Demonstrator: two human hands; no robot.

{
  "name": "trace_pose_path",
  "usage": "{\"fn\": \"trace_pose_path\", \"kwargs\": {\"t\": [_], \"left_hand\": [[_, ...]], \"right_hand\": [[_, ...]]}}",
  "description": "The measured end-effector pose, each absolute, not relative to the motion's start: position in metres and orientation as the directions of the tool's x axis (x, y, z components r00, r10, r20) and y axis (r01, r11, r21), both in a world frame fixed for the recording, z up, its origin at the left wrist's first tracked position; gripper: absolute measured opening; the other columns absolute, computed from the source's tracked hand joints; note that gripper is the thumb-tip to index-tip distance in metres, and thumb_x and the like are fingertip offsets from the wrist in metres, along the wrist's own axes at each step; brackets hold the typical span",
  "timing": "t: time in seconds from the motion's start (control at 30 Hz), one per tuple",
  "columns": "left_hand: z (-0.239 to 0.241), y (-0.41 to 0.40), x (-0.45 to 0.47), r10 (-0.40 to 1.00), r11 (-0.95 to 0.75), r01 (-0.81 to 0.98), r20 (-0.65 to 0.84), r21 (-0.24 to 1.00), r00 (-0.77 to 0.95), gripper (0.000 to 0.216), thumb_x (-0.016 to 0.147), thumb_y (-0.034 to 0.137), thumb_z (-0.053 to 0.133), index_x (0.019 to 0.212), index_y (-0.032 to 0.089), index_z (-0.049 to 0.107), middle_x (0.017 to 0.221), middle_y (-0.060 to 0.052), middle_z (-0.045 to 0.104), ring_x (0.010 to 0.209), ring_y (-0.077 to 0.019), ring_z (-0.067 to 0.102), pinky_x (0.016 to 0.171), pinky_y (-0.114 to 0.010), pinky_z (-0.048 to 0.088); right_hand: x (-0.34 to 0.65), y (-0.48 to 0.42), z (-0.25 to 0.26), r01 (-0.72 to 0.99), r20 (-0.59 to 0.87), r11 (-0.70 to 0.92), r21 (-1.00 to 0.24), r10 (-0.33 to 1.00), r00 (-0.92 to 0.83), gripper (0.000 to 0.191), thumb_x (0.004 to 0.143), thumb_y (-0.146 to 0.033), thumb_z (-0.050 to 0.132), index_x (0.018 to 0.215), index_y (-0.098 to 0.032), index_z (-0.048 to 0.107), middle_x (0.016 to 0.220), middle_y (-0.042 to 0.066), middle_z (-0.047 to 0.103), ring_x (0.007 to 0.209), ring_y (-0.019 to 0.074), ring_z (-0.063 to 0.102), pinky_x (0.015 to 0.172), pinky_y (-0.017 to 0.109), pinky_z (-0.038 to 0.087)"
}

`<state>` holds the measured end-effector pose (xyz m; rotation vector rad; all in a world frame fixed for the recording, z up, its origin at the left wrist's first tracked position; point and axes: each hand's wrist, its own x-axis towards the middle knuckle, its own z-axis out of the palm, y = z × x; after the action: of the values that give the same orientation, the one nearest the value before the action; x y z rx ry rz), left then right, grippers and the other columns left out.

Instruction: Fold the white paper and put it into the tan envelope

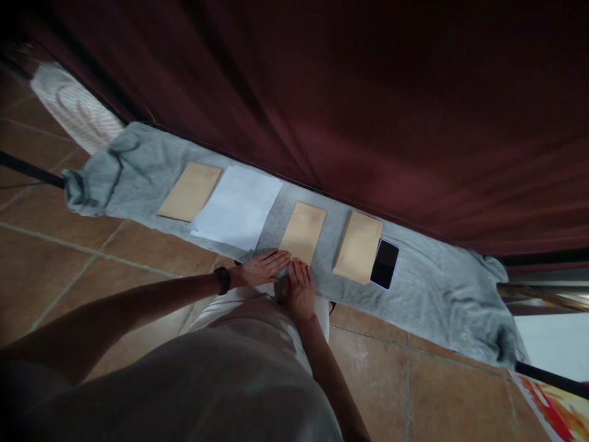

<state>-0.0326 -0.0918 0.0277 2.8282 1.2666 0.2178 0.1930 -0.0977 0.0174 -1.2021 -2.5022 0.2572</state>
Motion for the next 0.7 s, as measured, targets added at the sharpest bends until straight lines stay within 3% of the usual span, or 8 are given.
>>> {"fn": "trace_pose_path", "kwargs": {"t": [0.17, 0.47, 0.7], "left_hand": [[0.027, -0.094, -0.032, 0.75, -0.661, 0.742, 0.11, 0.108, 0.652, 0.066, 0.099, 0.044, 0.054, 0.154, 0.011, 0.04, 0.16, -0.017, 0.04, 0.15, -0.0276, 0.035, 0.125, -0.043, 0.025], [0.027, -0.103, -0.033, 0.862, -0.507, 0.834, 0.126, 0.215, 0.491, 0.067, 0.097, 0.047, 0.058, 0.152, 0.013, 0.043, 0.16, -0.019, 0.04, 0.152, -0.029, 0.033, 0.123, -0.045, 0.029], [0.043, -0.097, -0.022, 0.918, -0.395, 0.883, 0.084, 0.254, 0.387, 0.043, 0.099, 0.034, 0.056, 0.138, 0.016, 0.057, 0.152, -0.016, 0.051, 0.143, -0.0287, 0.045, 0.117, -0.044, 0.037]], "right_hand": [[0.189, -0.099, 0.015, 0.728, 0.226, 0.616, -0.302, 0.788, -0.572, 0.054, 0.103, -0.023, 0.042, 0.155, -0.012, 0.037, 0.156, 0.015, 0.047, 0.147, 0.0252, 0.036, 0.122, 0.048, 0.029], [0.191, -0.101, 0.01, 0.72, 0.271, 0.616, -0.319, 0.788, -0.554, 0.052, 0.105, -0.025, 0.039, 0.155, -0.012, 0.038, 0.155, 0.016, 0.048, 0.148, 0.0258, 0.037, 0.12, 0.05, 0.032], [0.189, -0.101, 0.012, 0.717, 0.283, 0.62, -0.319, 0.784, -0.552, 0.05, 0.106, -0.026, 0.036, 0.154, -0.01, 0.039, 0.155, 0.015, 0.048, 0.147, 0.0254, 0.037, 0.121, 0.048, 0.03]]}}
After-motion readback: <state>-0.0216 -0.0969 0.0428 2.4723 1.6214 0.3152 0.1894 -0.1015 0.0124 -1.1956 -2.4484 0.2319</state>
